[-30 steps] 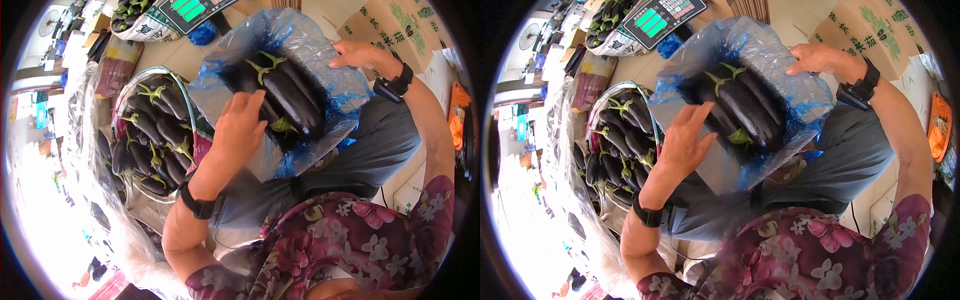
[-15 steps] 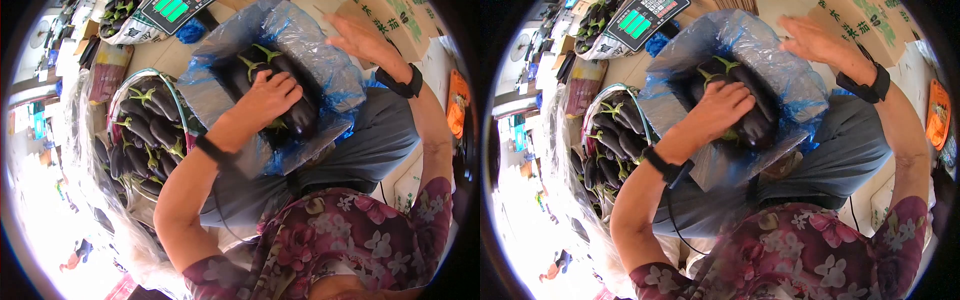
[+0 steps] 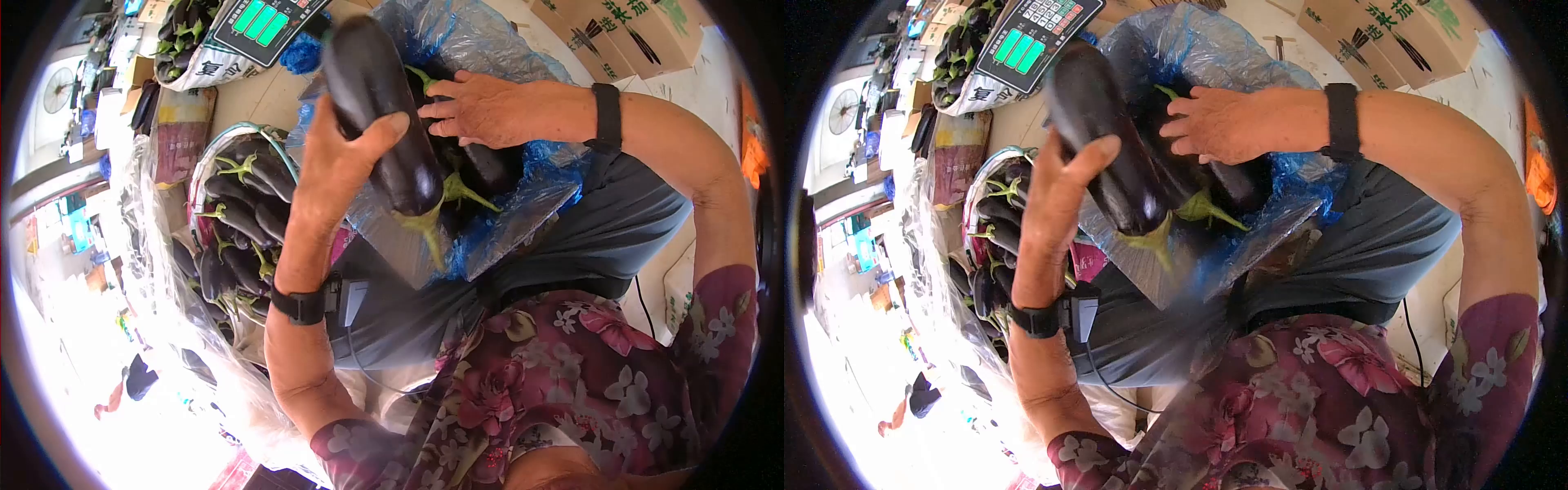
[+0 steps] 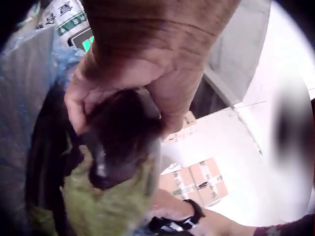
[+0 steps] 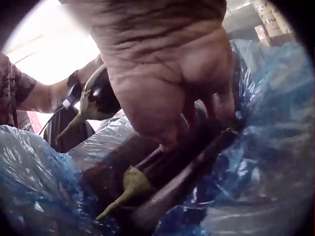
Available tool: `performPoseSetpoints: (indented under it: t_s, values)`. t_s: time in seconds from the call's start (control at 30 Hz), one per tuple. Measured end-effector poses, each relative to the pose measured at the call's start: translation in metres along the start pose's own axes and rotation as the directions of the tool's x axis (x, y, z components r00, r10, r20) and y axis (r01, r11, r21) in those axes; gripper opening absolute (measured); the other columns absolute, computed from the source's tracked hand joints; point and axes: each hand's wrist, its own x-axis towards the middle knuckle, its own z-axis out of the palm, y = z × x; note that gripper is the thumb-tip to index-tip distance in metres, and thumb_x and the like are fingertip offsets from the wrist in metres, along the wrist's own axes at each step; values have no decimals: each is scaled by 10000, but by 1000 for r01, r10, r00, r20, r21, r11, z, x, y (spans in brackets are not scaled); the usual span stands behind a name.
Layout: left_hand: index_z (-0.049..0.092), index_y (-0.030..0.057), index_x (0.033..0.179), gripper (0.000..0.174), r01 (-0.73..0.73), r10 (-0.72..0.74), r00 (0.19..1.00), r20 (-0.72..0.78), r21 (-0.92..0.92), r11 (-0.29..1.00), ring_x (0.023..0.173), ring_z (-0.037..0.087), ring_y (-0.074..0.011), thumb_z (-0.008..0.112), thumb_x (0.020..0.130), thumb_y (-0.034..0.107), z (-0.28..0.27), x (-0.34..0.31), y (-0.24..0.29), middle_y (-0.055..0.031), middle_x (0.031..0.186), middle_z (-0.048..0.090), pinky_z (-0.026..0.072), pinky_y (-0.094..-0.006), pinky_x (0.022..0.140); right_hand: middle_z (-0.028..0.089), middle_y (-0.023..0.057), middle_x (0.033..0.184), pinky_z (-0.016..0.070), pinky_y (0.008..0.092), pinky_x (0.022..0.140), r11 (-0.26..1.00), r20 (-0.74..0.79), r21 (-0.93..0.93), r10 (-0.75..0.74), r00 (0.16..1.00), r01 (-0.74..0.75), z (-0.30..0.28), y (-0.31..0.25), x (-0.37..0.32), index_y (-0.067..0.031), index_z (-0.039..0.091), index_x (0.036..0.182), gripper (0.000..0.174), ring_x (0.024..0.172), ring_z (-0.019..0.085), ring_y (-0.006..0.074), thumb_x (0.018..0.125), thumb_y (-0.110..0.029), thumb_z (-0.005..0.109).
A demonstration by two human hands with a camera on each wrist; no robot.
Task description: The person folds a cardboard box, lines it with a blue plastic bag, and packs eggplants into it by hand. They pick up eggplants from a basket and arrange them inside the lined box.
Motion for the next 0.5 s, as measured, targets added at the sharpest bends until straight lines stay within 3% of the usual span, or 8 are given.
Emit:
performPoseSetpoints:
  t_s: [0.03,0.1,0.13,0.23,0.37,0.43,0.47,0.5]
  values:
    - [512,-54,1279,635,2,-2,1000,7,6,1000,963,610,-221,718,812,325,3,2,-11,-139,1104,629,484,-346,880,479,19,1464,353,453,1066,1000,22,-5,-7,1000,7,5,-3,2,-143,574,1352,504,1383,322,282,882,-302,663]
    - [495,-48,1291,627,347,-336,937,96,-138,927,983,620,-209,699,846,344,8,6,-32,-132,1123,625,507,-328,846,497,28,1437,348,451,1058,1000,57,-9,-26,998,26,14,-1,0,-146,593,1331,495,1370,331,293,871,-310,671]
    - [500,-35,1283,613,420,-408,907,99,-201,885,985,632,-200,685,871,380,9,8,-45,-124,1134,624,524,-313,813,514,36,1410,344,449,1051,999,96,-17,-49,994,51,18,1,-1,-149,611,1310,486,1358,341,303,860,-318,679]
    - [489,-20,1296,632,424,-404,905,130,-320,847,961,640,-202,671,881,421,18,16,-56,-117,1139,624,526,-305,795,562,47,1320,346,433,1031,993,116,-57,-96,989,103,7,2,-1,-150,678,1201,395,1308,381,300,842,-315,687]
    - [471,-18,1307,679,437,-433,899,69,-227,870,975,639,-199,681,870,458,27,22,-60,-120,1132,625,522,-302,799,593,47,1225,351,421,1004,998,123,-13,-55,991,56,4,-3,-2,-137,730,1056,275,1232,426,278,830,-283,672]
    - [375,-20,1403,807,408,-400,913,83,-239,881,1046,616,-220,692,856,483,38,24,-53,-143,1211,593,520,-360,827,602,41,1201,355,408,992,985,-32,-169,-40,999,34,26,0,-10,-127,749,965,214,1182,448,264,815,-247,656]
    - [375,-20,1403,807,404,-396,915,84,-239,883,1046,616,-220,692,856,483,44,25,-53,-143,1211,593,520,-360,827,602,41,1201,355,408,992,984,-32,-173,-38,999,32,19,-3,-9,-127,749,965,214,1182,448,264,815,-247,656]
    - [289,-7,1459,885,426,-428,903,30,-184,886,1095,592,-242,694,852,495,49,27,-54,-151,1274,555,511,-408,847,601,47,1203,355,406,992,979,66,-203,-10,998,24,12,-7,-7,-119,749,970,219,1189,447,265,820,-239,645]
